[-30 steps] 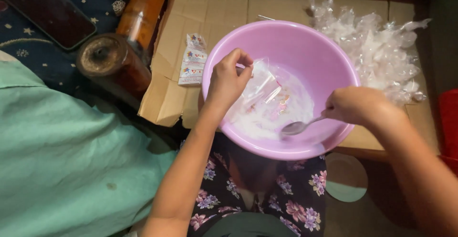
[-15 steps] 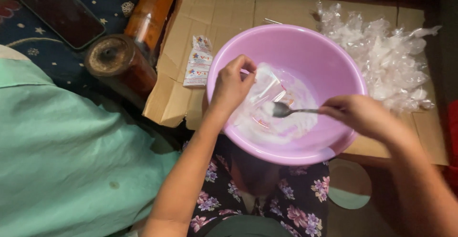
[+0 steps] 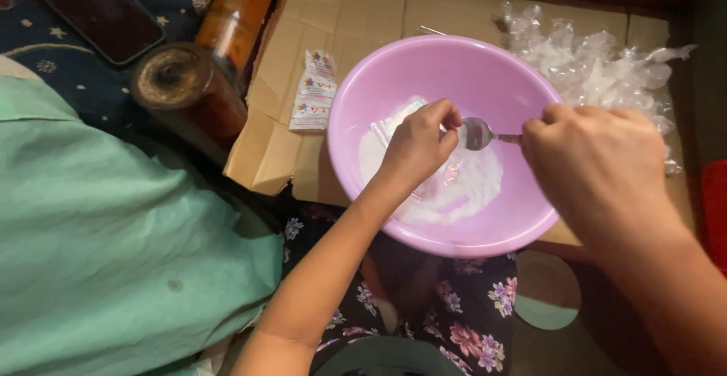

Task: Packaging white powder into small plastic bags using a spoon and sealing them manually.

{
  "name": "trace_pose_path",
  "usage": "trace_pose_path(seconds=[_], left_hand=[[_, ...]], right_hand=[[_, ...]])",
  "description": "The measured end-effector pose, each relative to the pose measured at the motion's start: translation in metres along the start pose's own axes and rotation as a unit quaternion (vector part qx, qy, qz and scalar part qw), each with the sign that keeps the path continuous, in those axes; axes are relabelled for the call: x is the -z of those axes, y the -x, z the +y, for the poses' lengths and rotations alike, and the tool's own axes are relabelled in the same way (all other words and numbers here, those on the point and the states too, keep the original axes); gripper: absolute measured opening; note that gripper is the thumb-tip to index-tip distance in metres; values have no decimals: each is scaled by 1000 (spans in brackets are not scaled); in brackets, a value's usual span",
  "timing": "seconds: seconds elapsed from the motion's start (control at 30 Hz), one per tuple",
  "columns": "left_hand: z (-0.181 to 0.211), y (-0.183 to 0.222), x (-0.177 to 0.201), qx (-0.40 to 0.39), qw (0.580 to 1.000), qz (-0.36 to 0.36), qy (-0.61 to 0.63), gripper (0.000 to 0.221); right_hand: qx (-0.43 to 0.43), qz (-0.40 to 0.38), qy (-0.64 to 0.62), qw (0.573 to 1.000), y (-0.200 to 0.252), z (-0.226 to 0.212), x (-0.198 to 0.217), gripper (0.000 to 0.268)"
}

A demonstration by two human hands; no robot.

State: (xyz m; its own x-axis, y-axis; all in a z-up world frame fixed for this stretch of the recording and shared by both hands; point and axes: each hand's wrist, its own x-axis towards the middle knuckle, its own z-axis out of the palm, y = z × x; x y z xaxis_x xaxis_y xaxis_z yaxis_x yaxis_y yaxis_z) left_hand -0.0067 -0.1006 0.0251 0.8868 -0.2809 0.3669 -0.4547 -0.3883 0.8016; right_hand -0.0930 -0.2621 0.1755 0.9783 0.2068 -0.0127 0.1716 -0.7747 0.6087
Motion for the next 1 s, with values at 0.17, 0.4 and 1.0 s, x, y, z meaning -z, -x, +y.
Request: trace_pose_path(seconds=[0.17,0.4,1.0], left_hand=[[-23,-5,1,56,997,8,-61,10],[-34,-4,-3,125,992,-7,-23,9],[20,-20,33,50,987,10,153,15]], right_hand=[[-19,35,50,998,10,11,6,16],[-117,-98,-46,987,-22,30,-24,42],[80,-100,-616,777,-57,-35,-140,95]])
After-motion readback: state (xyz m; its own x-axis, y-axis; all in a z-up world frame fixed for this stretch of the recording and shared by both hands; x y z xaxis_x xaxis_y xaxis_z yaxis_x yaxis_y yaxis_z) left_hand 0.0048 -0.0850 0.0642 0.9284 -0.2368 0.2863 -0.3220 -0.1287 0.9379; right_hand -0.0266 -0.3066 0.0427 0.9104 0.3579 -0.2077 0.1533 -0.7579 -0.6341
